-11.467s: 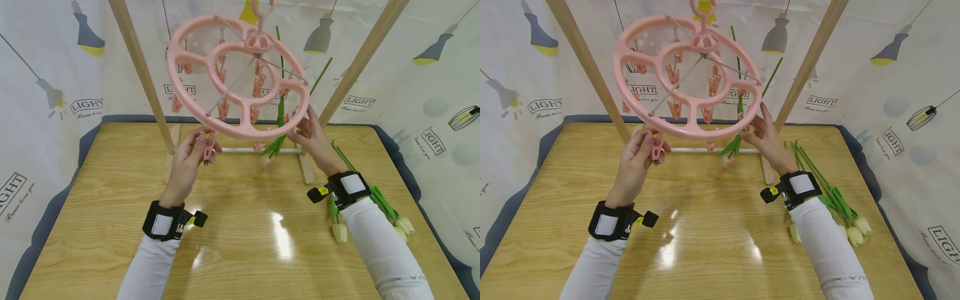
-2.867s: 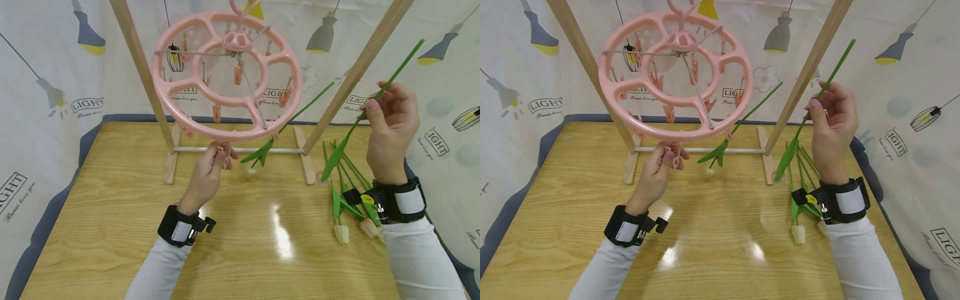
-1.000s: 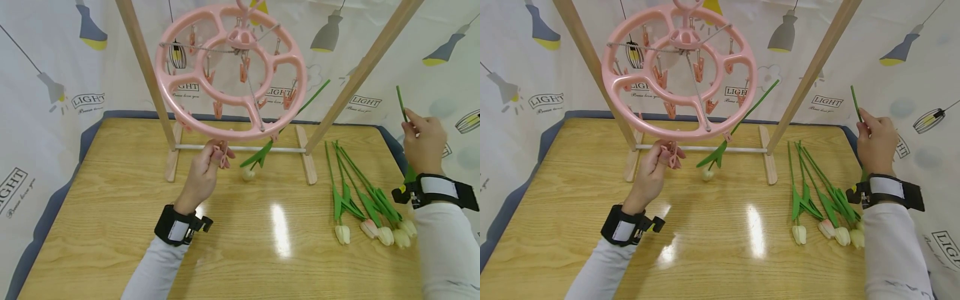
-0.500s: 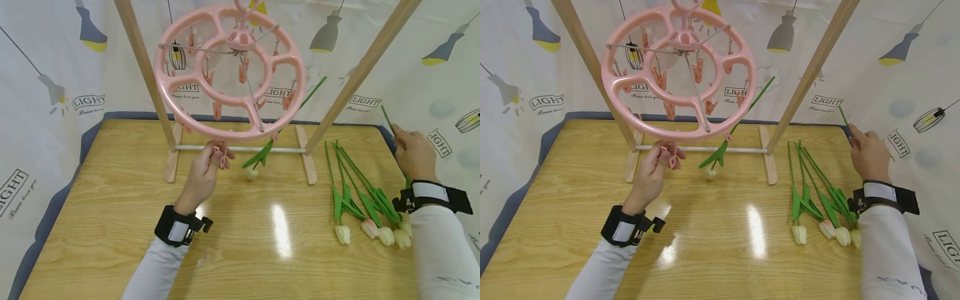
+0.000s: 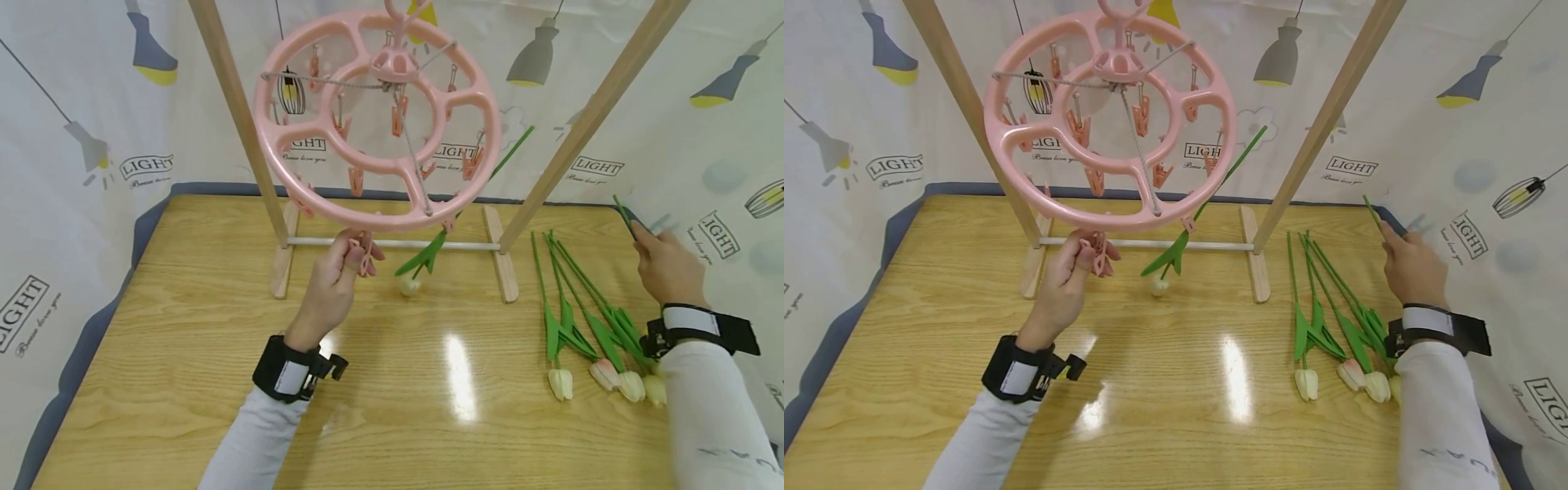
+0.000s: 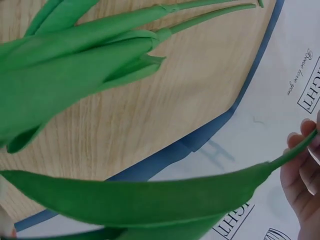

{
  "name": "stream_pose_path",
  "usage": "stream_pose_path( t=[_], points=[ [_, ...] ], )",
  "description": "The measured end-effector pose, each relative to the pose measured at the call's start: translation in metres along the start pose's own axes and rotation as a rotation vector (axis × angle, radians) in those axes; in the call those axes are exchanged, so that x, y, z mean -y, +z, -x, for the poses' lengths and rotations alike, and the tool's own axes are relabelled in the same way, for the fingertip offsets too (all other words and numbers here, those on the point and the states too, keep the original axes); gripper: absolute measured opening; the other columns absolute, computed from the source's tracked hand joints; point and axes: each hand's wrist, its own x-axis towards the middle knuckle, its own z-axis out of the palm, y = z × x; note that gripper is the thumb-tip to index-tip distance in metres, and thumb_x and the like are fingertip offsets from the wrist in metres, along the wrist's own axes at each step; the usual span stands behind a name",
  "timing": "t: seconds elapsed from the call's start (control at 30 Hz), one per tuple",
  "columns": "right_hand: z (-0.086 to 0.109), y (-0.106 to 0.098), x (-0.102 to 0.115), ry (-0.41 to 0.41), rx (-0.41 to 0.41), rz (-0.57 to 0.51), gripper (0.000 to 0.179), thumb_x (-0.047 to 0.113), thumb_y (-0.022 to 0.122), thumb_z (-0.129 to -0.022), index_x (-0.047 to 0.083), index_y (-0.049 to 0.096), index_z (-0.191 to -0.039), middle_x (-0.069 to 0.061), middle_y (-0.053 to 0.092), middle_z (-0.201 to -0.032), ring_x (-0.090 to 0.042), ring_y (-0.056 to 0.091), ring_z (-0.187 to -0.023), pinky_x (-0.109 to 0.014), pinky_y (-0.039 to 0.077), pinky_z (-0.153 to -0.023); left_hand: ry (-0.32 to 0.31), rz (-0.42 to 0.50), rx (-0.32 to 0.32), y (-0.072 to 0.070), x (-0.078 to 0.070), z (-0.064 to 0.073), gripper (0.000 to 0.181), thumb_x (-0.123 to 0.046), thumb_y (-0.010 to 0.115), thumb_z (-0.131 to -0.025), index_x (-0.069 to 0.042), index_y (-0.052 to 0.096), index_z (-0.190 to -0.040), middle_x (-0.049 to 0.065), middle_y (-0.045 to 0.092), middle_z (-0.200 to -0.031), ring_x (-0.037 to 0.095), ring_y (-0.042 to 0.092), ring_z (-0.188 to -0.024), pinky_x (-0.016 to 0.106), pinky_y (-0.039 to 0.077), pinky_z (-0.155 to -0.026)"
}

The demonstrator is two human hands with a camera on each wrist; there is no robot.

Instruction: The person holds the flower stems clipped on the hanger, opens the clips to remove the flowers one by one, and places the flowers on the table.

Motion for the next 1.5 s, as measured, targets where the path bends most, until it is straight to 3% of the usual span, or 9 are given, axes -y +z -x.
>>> stream_pose_path(
  t=[0.23, 0.43, 0.6, 0.77, 0.9, 1.03, 1.17, 1.33, 1.5],
  points=[
    [0.000, 0.008, 0.002, 0.057, 0.133, -0.021, 0.060, -0.003, 0.038, -0.092, 0.004, 0.029, -0.151, -0.034, 0.041, -0.090, -0.040, 0.041, -0.062, -0.047, 0.031, -0.039, -0.007, -0.004, 0.009, 0.000, 0.000, 0.000, 0.029, 0.000, 0.034, -0.103, 0.009, 0.049, -0.125, 0.027, 0.064, -0.089, 0.031, 0.060, -0.069, 0.040, 0.053, -0.063],
    [0.002, 0.016, 0.008, 0.070, 0.286, -0.075, 0.075, -0.007, 0.043, -0.081, 0.000, 0.018, -0.152, -0.043, 0.036, -0.109, -0.052, 0.038, -0.086, -0.055, 0.036, -0.050, -0.008, -0.006, 0.013, 0.001, -0.001, -0.001, 0.029, -0.002, 0.034, -0.103, 0.008, 0.050, -0.126, 0.027, 0.064, -0.089, 0.034, 0.059, -0.069, 0.042, 0.053, -0.063],
    [0.006, 0.032, 0.007, 0.043, 0.368, -0.098, 0.074, -0.012, 0.048, -0.082, -0.001, 0.022, -0.151, -0.047, 0.034, -0.114, -0.057, 0.036, -0.094, -0.060, 0.037, -0.056, -0.011, -0.008, 0.014, 0.001, -0.001, -0.001, 0.031, -0.002, 0.035, -0.103, 0.006, 0.049, -0.129, 0.026, 0.064, -0.089, 0.031, 0.059, -0.068, 0.036, 0.053, -0.063],
    [0.006, 0.044, 0.012, -0.030, 0.359, -0.062, 0.061, -0.013, 0.051, -0.082, -0.010, 0.037, -0.142, -0.045, 0.045, -0.101, -0.051, 0.043, -0.082, -0.051, 0.036, -0.056, -0.005, -0.011, 0.012, 0.001, 0.000, 0.000, 0.032, -0.008, 0.034, -0.104, 0.007, 0.049, -0.129, 0.027, 0.064, -0.089, 0.028, 0.059, -0.068, 0.042, 0.053, -0.062],
    [0.005, 0.046, 0.020, 0.014, 0.463, -0.075, 0.058, -0.012, 0.051, -0.084, -0.013, 0.035, -0.140, -0.049, 0.040, -0.111, -0.060, 0.041, -0.095, -0.063, 0.043, -0.068, -0.005, -0.012, 0.010, 0.001, 0.000, 0.000, 0.035, -0.013, 0.034, -0.104, 0.006, 0.050, -0.129, 0.027, 0.064, -0.089, 0.028, 0.059, -0.068, 0.038, 0.054, -0.063],
    [0.004, 0.048, 0.023, 0.058, 0.572, -0.086, 0.064, -0.008, 0.052, -0.083, -0.014, 0.029, -0.143, -0.051, 0.033, -0.121, -0.065, 0.032, -0.107, -0.072, 0.039, -0.082, -0.008, -0.013, 0.008, 0.001, -0.001, 0.001, 0.035, -0.011, 0.034, -0.104, 0.006, 0.049, -0.130, 0.025, 0.065, -0.089, 0.026, 0.060, -0.069, 0.037, 0.054, -0.063],
    [0.005, 0.054, 0.022, 0.065, 0.566, -0.077, 0.063, -0.009, 0.051, -0.081, -0.016, 0.031, -0.141, -0.053, 0.035, -0.121, -0.064, 0.036, -0.106, -0.071, 0.040, -0.083, -0.007, -0.005, 0.008, 0.001, -0.001, 0.001, 0.032, -0.005, 0.034, -0.103, 0.007, 0.049, -0.129, 0.028, 0.064, -0.089, 0.030, 0.060, -0.069, 0.044, 0.054, -0.063],
    [0.009, 0.061, 0.024, 0.058, 0.469, -0.032, 0.056, -0.012, 0.054, -0.078, -0.017, 0.044, -0.133, -0.051, 0.045, -0.112, -0.062, 0.048, -0.095, -0.071, 0.045, -0.081, -0.008, -0.008, 0.008, 0.001, 0.001, 0.000, 0.030, -0.002, 0.035, -0.103, 0.007, 0.050, -0.128, 0.029, 0.064, -0.089, 0.029, 0.060, -0.069, 0.040, 0.054, -0.063],
    [0.012, 0.060, 0.033, 0.105, 0.487, -0.020, 0.043, 0.002, 0.050, -0.091, -0.014, 0.045, -0.131, -0.050, 0.044, -0.116, -0.066, 0.043, -0.102, -0.075, 0.042, -0.080, -0.007, 0.003, 0.014, 0.001, 0.001, 0.000, 0.029, -0.002, 0.035, -0.103, 0.008, 0.050, -0.125, 0.029, 0.064, -0.089, 0.028, 0.060, -0.069, 0.049, 0.054, -0.063]
  ],
)
